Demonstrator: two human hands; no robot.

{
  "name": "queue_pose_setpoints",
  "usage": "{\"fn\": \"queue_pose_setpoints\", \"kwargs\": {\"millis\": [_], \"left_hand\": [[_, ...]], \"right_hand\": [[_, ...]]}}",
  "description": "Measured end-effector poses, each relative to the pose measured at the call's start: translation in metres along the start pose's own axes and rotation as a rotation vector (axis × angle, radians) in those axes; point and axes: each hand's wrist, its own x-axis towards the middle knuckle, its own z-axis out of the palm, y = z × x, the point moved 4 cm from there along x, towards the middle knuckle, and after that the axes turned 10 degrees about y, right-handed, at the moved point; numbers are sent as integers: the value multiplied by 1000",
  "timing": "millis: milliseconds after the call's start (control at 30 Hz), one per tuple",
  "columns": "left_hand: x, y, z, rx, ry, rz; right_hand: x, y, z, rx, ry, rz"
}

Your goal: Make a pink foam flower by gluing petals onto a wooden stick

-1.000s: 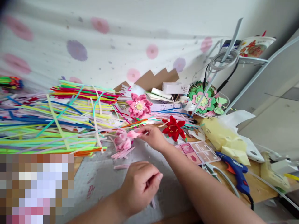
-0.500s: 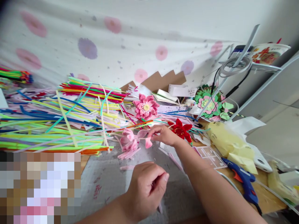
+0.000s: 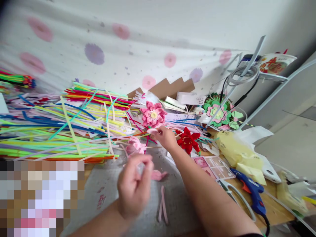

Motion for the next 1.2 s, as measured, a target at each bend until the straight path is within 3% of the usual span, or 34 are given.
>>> {"fn": "queue_pose_setpoints", "kwargs": {"millis": [100,133,167,267,400,567,700,800,867,933,1000,1033,1100,1167,1200], "left_hand": [[29,-37,-20,103,345,-296],[38,-50,-23,207,339,-365],[46,-61,-22,324,250,-393],[60,-85,-21,396,92,-395],[60,-100,-24,453,40,-388],[54,-113,-19,434,-21,-419],[52,-109,-12,349,-45,-418],[56,-91,-13,261,-28,-398],[61,-76,-21,181,125,-314],[63,-62,-32,54,390,-193],[60,-58,-34,-62,475,-211],[57,-58,-28,-120,394,-277],[48,-55,-8,-259,44,-422],[33,-42,12,-379,-337,-474],[26,-34,17,-399,-450,-459]], "right_hand": [[-16,-10,1,25,97,76],[-22,-16,4,44,110,77],[-27,-23,7,68,114,66],[-37,-41,16,150,74,-23],[-46,-50,16,224,-25,-172],[-52,-47,21,264,-60,-230],[-51,-46,27,326,-46,-208],[-45,-46,14,407,-14,-185],[-39,-45,-6,478,28,-176],[-36,-47,-32,554,83,-169],[-38,-50,-56,621,133,-164],[-42,-53,-65,645,152,-162],[-52,-59,-76,691,184,-140],[-64,-66,-80,728,208,-110],[-70,-69,-80,721,216,-95]]}}
